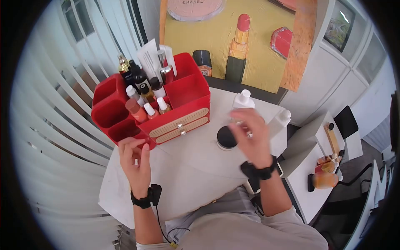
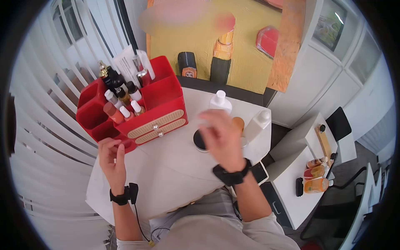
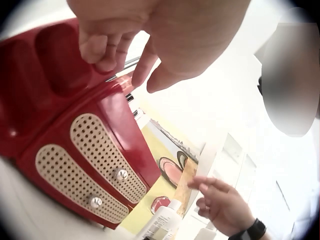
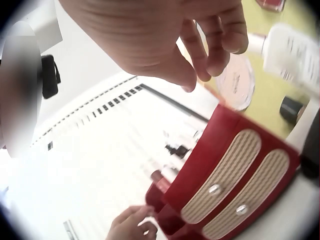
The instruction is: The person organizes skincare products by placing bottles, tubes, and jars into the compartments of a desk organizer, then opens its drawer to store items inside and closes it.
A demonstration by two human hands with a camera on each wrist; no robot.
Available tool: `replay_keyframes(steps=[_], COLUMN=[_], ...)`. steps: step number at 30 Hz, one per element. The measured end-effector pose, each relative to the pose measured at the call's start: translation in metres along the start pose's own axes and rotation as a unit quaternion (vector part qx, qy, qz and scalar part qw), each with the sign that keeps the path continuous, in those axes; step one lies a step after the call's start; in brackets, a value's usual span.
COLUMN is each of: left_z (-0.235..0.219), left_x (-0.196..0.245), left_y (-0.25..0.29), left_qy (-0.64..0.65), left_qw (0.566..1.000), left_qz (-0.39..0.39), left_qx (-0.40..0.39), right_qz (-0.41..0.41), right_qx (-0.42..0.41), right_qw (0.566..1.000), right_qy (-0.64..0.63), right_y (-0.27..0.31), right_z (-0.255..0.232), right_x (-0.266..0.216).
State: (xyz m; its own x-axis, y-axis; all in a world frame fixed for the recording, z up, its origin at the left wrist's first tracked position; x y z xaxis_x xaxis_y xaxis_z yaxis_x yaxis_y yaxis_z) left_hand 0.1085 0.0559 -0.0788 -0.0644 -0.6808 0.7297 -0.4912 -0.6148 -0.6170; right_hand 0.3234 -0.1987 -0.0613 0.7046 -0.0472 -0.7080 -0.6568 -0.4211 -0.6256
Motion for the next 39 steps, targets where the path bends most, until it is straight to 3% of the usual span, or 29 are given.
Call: replay_keyframes(steps=[1,3,4,8,11,13,15,18,23,25,26,28,32,35,39], left_z=[0.001,0.008,0.007,0.011,0.013,0.014,0.019,0.025,0.031,0.032,0.033,0.033,0.030,0.029,0.031], left_x=[-0.010,-0.040,-0.046,-0.062,-0.067,-0.067,-0.068,-0.071,-0.066,-0.068,-0.068,-0.068,-0.069,-0.069,-0.077], left_y=[0.006,0.021,0.029,0.033,0.036,0.038,0.043,0.043,0.046,0.047,0.047,0.047,0.046,0.045,0.046], left_qy=[0.002,0.113,0.116,0.156,0.179,0.175,0.208,0.204,0.219,0.215,0.209,0.206,0.175,0.171,0.181], left_qw=[1.000,0.987,0.986,0.976,0.969,0.968,0.949,0.960,0.954,0.956,0.957,0.957,0.963,0.963,0.960], left_qz=[-0.009,-0.104,-0.115,-0.145,-0.164,-0.168,-0.224,-0.170,-0.173,-0.171,-0.168,-0.171,-0.165,-0.171,-0.176], left_qx=[0.002,-0.044,-0.042,-0.044,-0.052,-0.061,-0.082,-0.086,-0.112,-0.106,-0.110,-0.107,-0.119,-0.117,-0.119], right_qz=[0.019,0.050,0.083,0.110,0.032,-0.014,-0.019,-0.031,-0.114,-0.083,-0.086,-0.144,-0.203,-0.165,-0.111], right_qx=[0.018,0.012,0.013,-0.020,-0.050,-0.147,-0.171,-0.226,-0.197,-0.121,-0.123,-0.078,-0.104,-0.175,-0.207], right_qw=[0.999,0.996,0.989,0.987,0.987,0.934,0.922,0.906,0.918,0.953,0.952,0.968,0.952,0.938,0.918], right_qy=[0.023,0.075,0.123,0.115,0.149,0.326,0.346,0.356,0.324,0.267,0.267,0.188,0.203,0.250,0.320], right_y=[0.006,0.011,0.017,0.025,0.004,-0.012,-0.021,-0.038,-0.061,-0.084,-0.097,-0.130,-0.196,-0.230,-0.251], right_z=[-0.018,-0.044,-0.054,-0.059,-0.043,-0.024,-0.016,-0.005,-0.005,-0.012,-0.008,-0.003,0.049,0.095,0.134], right_x=[0.014,0.019,0.020,0.036,0.034,0.038,0.048,0.054,-0.018,-0.059,-0.069,-0.091,-0.075,-0.038,-0.009])
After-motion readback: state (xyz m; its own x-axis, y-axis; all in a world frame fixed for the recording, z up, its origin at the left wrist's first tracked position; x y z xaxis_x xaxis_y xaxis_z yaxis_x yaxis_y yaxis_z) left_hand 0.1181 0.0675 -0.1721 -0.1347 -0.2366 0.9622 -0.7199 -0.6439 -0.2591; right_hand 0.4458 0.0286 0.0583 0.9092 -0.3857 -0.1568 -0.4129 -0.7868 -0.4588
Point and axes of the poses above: each hand's wrist, its own y-axis away from the middle knuckle, its own z-axis out of the palm, x = y × z, the point moved 5 cm from there along -y, towards the middle knuckle
